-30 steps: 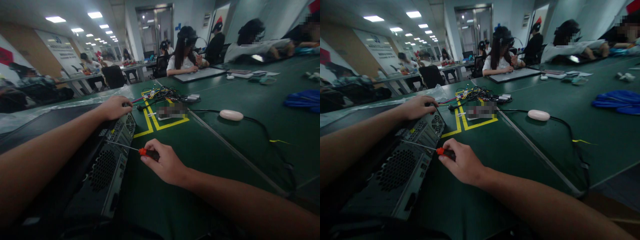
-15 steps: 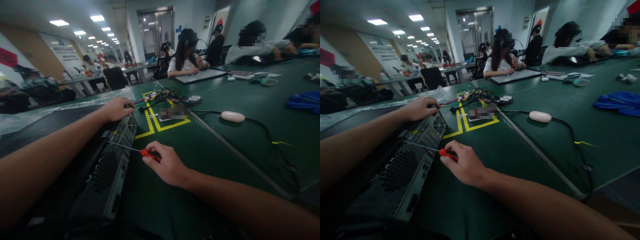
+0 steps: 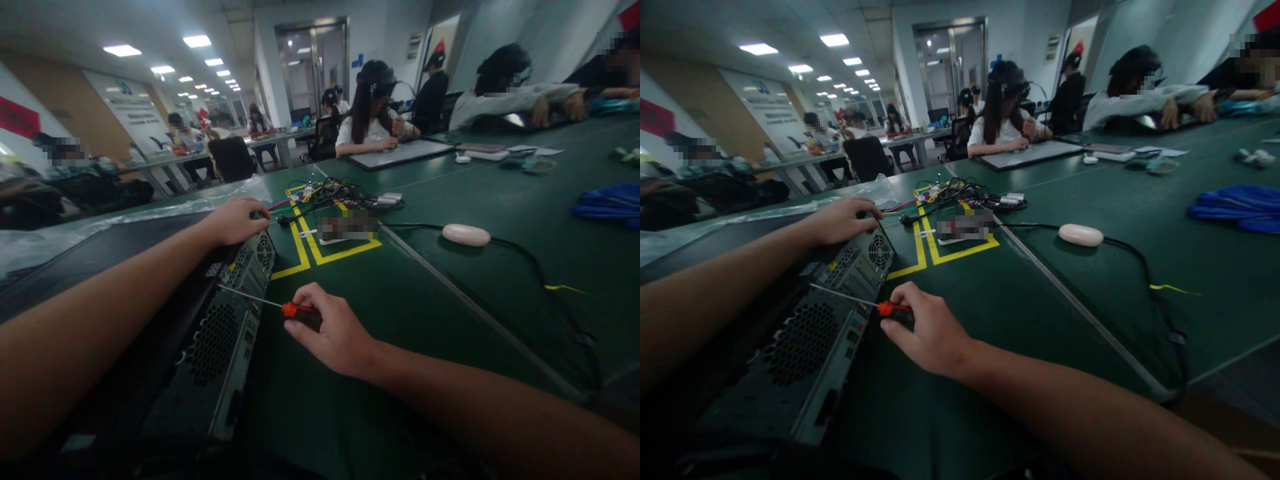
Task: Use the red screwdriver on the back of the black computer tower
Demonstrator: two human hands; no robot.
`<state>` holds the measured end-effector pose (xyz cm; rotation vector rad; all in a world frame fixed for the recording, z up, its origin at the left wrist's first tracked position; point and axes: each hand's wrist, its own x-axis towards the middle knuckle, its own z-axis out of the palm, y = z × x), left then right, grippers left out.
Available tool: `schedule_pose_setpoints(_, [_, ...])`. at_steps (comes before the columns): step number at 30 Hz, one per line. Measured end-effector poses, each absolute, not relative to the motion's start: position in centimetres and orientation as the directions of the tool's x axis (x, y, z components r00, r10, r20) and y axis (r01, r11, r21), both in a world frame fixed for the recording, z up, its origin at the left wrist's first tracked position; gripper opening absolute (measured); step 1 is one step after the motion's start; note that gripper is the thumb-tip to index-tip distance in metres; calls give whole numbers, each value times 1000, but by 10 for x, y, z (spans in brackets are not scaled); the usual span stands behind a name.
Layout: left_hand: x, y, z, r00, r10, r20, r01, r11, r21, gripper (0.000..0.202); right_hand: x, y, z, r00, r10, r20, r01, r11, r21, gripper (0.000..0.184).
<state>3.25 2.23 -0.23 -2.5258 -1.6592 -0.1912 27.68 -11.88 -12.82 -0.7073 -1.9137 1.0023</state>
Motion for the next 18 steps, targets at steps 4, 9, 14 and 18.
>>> schedule_pose_setpoints(4, [33,22,-2,395,904,163,918,-396,-29,44,277,-118,-128,-479,775,411,112,519,-848,13])
schedule_pose_setpoints(9, [33,21,-2,389,907,161,921,-388,-39,48,277,-117,-128,-491,769,410,103,518,-849,13])
schedule_pose_setpoints(14, [32,22,-2,391,907,155,920,-389,-42,44,278,-117,-129,-487,770,413,100,518,-849,12])
schedule_pose_setpoints(18, [32,22,-3,388,907,163,921,-387,-39,43,277,-117,-128,-490,771,406,116,520,-846,13])
